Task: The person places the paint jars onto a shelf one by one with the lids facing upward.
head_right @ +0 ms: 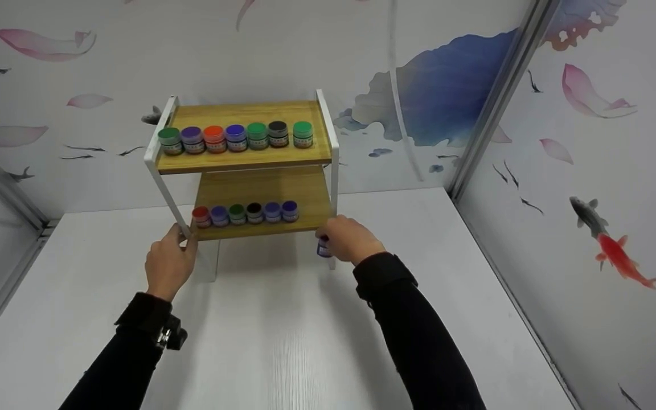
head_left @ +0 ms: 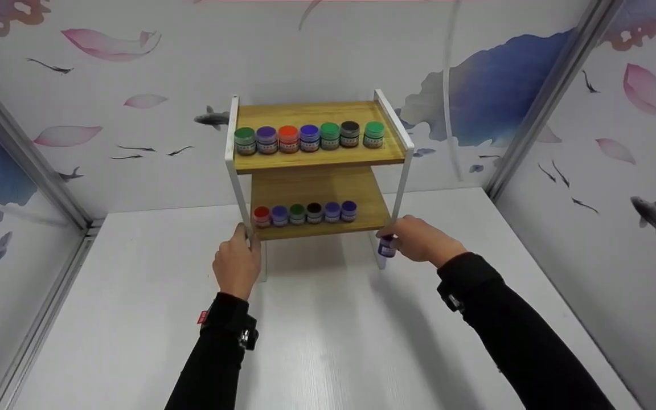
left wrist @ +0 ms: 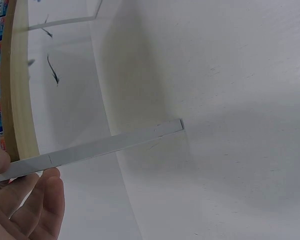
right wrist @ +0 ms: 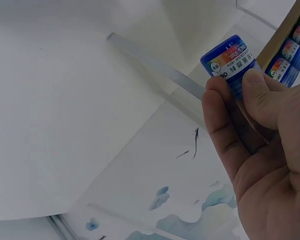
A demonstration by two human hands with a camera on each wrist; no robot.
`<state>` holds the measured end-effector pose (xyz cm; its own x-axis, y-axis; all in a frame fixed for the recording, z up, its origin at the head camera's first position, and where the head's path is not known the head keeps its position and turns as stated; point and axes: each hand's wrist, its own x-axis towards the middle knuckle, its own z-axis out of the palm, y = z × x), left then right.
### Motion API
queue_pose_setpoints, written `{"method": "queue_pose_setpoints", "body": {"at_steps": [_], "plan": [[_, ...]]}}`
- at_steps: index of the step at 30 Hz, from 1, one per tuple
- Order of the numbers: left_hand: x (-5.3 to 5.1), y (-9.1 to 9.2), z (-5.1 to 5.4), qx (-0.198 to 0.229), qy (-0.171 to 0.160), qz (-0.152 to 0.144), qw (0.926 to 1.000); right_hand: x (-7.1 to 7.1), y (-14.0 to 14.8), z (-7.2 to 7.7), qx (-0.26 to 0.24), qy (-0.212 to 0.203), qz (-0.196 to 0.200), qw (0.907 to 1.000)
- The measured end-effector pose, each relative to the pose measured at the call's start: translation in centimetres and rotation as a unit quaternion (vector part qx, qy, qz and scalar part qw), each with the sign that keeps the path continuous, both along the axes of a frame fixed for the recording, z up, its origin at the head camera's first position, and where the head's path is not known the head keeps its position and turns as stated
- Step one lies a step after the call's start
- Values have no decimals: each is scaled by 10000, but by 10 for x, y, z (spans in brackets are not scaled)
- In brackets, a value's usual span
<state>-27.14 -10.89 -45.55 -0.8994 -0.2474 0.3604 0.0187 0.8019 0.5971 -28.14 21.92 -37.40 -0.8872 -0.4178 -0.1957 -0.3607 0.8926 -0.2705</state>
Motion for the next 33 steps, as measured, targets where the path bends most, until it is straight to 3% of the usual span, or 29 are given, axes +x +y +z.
{"method": "queue_pose_setpoints", "body": {"at_steps": [13,19,33], "plan": [[-2,0,-1,21,-106,19,9999,-9,-21,21,-60,625,77,9980],[0,1,0,-8,88,2,10000,-13,-32,26,205,992,-24,9949],[-1,1,0,-33,13,53,10000,-28,-48,15,807,1650,-205,9828]]}}
